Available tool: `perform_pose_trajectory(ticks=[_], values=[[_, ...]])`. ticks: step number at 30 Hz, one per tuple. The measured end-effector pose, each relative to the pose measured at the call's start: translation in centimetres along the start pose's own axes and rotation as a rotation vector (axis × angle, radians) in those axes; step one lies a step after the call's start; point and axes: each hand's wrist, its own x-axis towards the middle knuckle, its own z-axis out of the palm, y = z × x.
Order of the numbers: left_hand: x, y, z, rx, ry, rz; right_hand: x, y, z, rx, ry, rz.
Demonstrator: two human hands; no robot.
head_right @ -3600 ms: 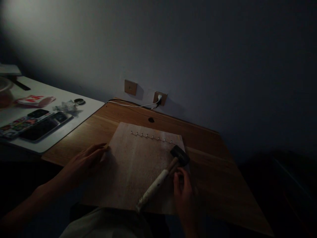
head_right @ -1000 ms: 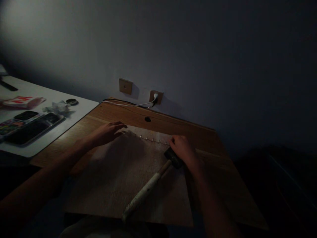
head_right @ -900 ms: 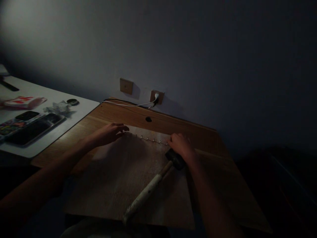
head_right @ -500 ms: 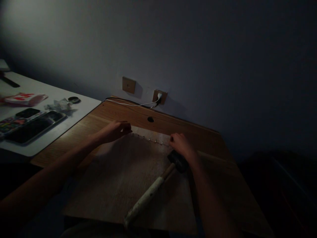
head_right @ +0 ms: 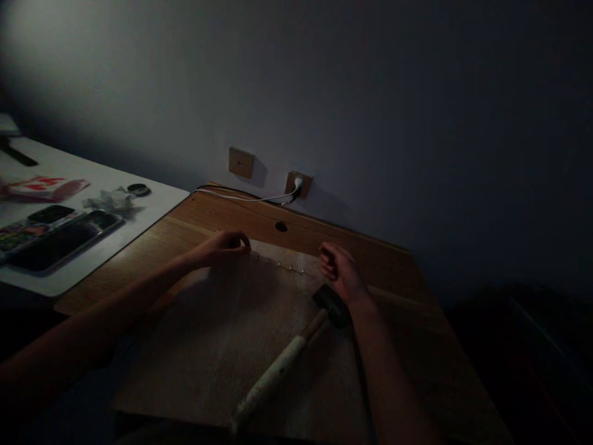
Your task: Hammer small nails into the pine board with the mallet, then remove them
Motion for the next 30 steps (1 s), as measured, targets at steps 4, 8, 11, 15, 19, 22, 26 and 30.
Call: perform_pose_trajectory(ticks=[4, 8, 11, 15, 19, 22, 26, 30], values=[[-0.2, 0.6, 0.2, 0.434, 0.007, 0.093, 0.5, 1.1, 1.3, -0.344, -0.031, 0.031], [-0.2, 1.0, 0.3, 0.58, -0.024, 0.14, 0.0, 1.2, 2.2, -0.618, -0.107, 0.053], [-0.2, 1.2, 0.3, 0.634, -0.059, 0.187, -0.3, 0.6, 2.4, -0.696, -0.162, 0.051], [0.1, 1.5, 0.5, 0.518, 0.029, 0.146, 0.0, 0.1, 2.5, -0.628, -0.172, 0.03], [1.0, 1.9, 1.1, -0.153, 0.13, -0.017, 0.1, -0.5, 2.0, -0.372, -0.142, 0.027], [1.4, 1.9, 1.6, -0.642, 0.049, -0.125, -0.5, -1.6, 1.3, -0.134, -0.16, 0.028], [1.4, 1.4, 2.1, -0.962, -0.022, -0.267, -1.0, -2.5, 1.2, 0.003, -0.179, 0.033], [1.3, 0.8, 2.1, -0.589, -0.015, -0.151, -0.4, -1.6, 2.6, -0.127, -0.147, 0.052]])
